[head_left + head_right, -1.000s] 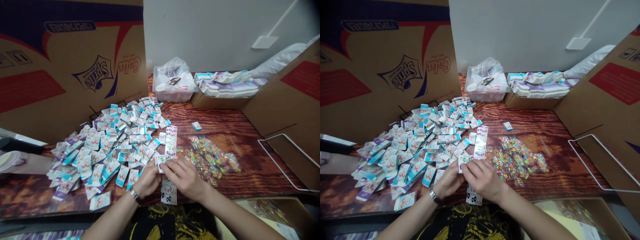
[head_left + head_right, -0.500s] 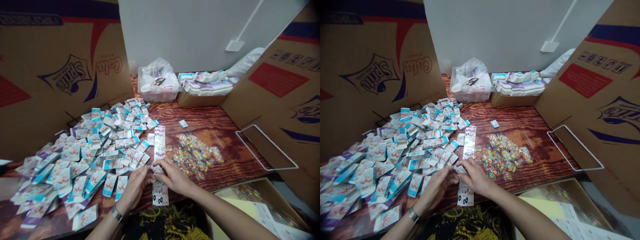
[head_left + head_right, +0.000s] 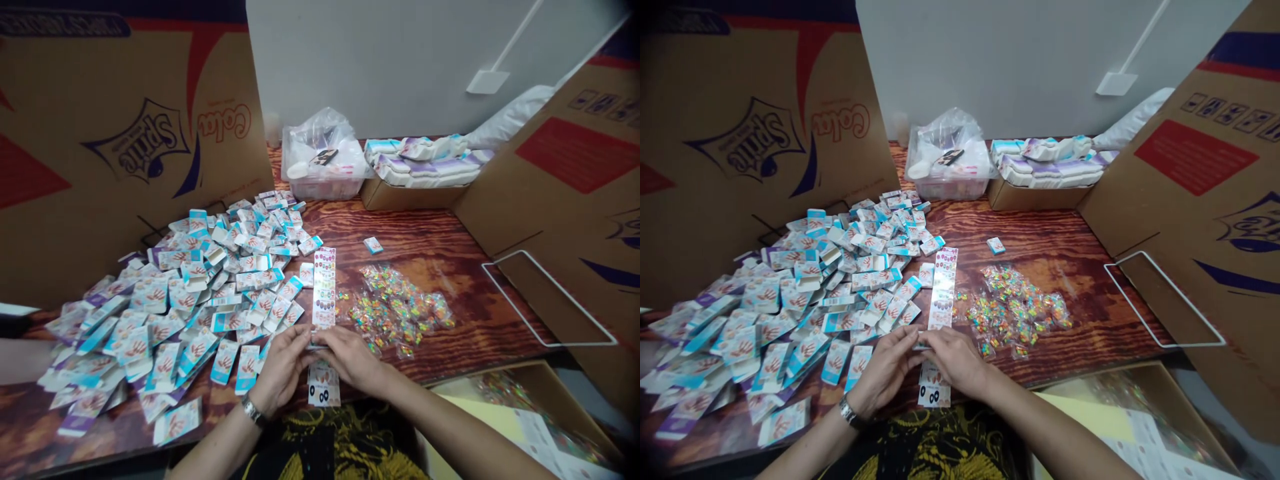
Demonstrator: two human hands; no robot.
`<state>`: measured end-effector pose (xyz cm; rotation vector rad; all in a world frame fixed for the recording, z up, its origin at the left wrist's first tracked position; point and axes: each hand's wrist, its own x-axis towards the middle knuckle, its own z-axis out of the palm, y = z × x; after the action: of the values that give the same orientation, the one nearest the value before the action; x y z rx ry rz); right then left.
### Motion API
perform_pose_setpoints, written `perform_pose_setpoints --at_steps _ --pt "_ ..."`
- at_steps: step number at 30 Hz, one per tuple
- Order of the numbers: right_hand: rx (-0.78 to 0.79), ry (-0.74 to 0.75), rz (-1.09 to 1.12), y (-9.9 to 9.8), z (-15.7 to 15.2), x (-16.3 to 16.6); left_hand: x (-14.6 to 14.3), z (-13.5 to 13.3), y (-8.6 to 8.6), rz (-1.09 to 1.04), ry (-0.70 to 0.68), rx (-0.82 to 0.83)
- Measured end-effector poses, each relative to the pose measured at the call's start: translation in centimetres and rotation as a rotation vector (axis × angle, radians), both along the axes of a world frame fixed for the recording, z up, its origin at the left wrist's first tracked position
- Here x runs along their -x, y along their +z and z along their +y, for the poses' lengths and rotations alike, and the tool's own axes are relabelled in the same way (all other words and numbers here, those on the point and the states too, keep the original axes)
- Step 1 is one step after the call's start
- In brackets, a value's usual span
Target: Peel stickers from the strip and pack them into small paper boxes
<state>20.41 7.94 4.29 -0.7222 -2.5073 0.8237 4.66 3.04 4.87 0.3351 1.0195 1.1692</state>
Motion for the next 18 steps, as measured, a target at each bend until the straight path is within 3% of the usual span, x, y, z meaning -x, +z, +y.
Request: perform_pose_setpoints --at_steps 3,7,10,14,18 --pt "0.075 -0.003 0.030 0.9 0.3 0.2 0.2 -0.2 0.0 0.055 0.001 0.008" --pt "0.100 -0.118 0.071 1.4 0.7 0.6 0.4 -0.6 0.2 0.104 -0.067 -0.063" --pt "0.125 -0.174 0.058 0.9 0.6 0.9 0.6 -0.9 -0.4 0.250 -0.102 -0.140" --pt "0.116 -0.124 0.025 -0.1 0.5 1.4 0.5 -0.8 -2.0 0.439 -0.026 -0.193" --pt "0.132 -0.233 -0.014 -1.4 3.0 0.2 0.6 -0.3 -2.4 0.644 0.031 -0.238"
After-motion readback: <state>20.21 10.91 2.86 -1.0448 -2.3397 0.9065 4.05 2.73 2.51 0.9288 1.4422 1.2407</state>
